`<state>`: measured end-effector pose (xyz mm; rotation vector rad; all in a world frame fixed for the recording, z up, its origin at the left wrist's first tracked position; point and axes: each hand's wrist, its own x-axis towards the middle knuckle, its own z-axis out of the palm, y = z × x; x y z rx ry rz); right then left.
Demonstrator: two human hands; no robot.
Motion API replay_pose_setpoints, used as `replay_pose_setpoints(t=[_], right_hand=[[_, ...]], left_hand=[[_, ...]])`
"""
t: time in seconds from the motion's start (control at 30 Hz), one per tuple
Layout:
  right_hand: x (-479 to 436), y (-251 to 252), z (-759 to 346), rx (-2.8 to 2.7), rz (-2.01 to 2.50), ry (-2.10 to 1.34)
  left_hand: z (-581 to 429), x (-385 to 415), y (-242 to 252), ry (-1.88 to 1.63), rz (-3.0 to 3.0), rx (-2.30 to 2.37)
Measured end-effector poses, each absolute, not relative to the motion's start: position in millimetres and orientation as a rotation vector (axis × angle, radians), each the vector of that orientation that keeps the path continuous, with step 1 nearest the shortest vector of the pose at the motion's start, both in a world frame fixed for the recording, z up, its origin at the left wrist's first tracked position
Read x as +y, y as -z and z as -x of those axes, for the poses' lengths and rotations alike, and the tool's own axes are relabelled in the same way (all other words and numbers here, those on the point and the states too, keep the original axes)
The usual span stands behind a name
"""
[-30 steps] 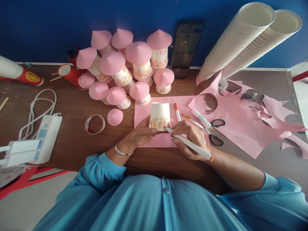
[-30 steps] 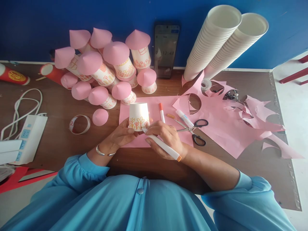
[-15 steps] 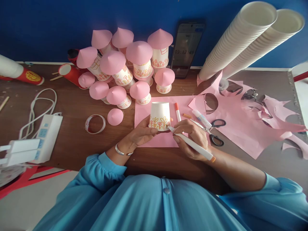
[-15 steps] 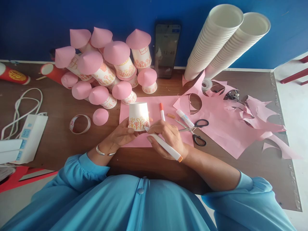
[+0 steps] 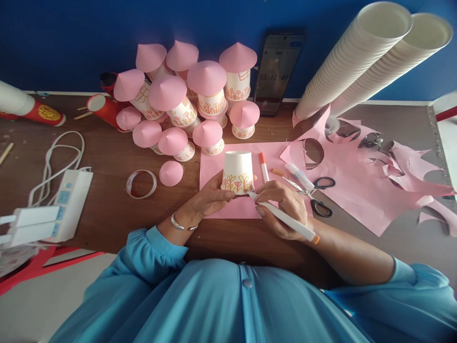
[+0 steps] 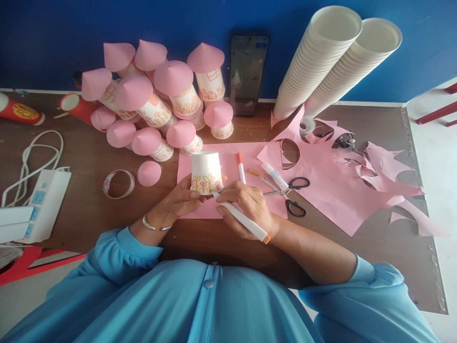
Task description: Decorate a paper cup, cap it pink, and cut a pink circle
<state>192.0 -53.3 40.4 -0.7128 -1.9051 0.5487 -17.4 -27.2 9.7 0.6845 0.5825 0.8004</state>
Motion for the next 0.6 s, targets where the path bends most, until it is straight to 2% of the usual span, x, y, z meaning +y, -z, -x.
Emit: replay_pose_setpoints(t=[0.6], right_hand=[[-51.2,-42.7,-192.3,-1.92,0.709,-0.517]], left_hand=[[15.6,-25.8,-11.9,-0.785,-0.695,0.538]])
